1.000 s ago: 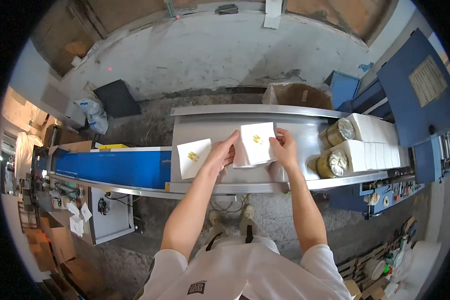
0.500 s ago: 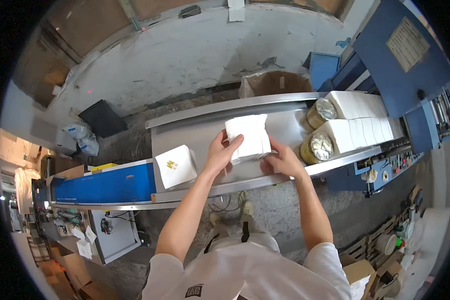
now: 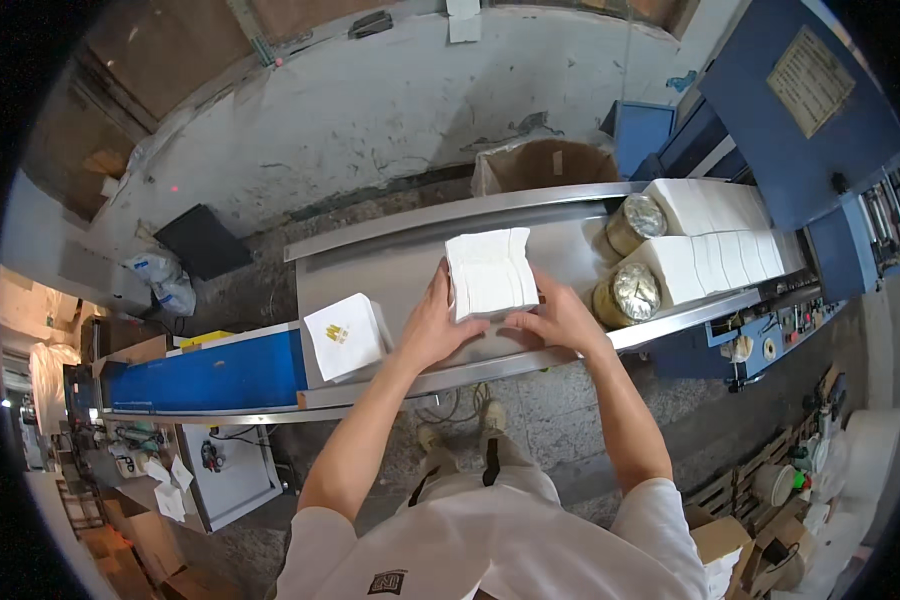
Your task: Inspecting, stacking, and feeding paper napkins into a processing machine.
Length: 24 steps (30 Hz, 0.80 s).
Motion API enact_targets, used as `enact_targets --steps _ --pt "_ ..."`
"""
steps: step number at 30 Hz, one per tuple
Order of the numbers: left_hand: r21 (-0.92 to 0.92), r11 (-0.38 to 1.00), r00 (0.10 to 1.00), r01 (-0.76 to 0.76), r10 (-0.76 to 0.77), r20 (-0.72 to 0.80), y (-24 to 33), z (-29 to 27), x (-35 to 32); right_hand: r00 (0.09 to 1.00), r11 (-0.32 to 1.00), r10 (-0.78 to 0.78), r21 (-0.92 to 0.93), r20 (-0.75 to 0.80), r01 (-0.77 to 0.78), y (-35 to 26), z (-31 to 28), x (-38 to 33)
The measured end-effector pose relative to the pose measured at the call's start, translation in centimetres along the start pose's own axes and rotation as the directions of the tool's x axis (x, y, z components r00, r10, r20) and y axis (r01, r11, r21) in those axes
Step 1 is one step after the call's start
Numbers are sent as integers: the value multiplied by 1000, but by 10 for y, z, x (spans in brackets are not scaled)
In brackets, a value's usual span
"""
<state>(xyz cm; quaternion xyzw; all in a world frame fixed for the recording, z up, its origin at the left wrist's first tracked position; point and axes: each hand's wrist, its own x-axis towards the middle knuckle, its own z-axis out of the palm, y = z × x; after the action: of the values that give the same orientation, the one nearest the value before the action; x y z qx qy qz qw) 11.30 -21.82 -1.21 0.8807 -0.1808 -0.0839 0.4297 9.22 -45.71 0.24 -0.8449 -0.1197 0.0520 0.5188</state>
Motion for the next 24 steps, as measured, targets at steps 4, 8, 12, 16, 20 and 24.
enact_targets --steps 4,8,12,16,20,24 --pt "-130 987 995 -95 97 5 10 -3 -4 993 973 116 195 35 -121 -9 -4 -3" --pt "-83 991 994 -104 107 31 -13 5 -3 996 985 -37 171 82 22 0 -5 -3" --pt "-716 693 994 78 -113 -1 -28 12 17 976 751 192 624 106 -215 -4 5 -2" --pt "-930 265 956 254 -212 201 -10 26 34 985 835 122 524 123 -169 -11 33 11" --pt "-952 200 956 232 -227 185 -5 30 24 993 991 -90 -104 -81 82 -11 59 14" --pt "-972 -74 947 225 -220 236 -4 18 5 990 960 -139 -242 34 143 -70 38 6"
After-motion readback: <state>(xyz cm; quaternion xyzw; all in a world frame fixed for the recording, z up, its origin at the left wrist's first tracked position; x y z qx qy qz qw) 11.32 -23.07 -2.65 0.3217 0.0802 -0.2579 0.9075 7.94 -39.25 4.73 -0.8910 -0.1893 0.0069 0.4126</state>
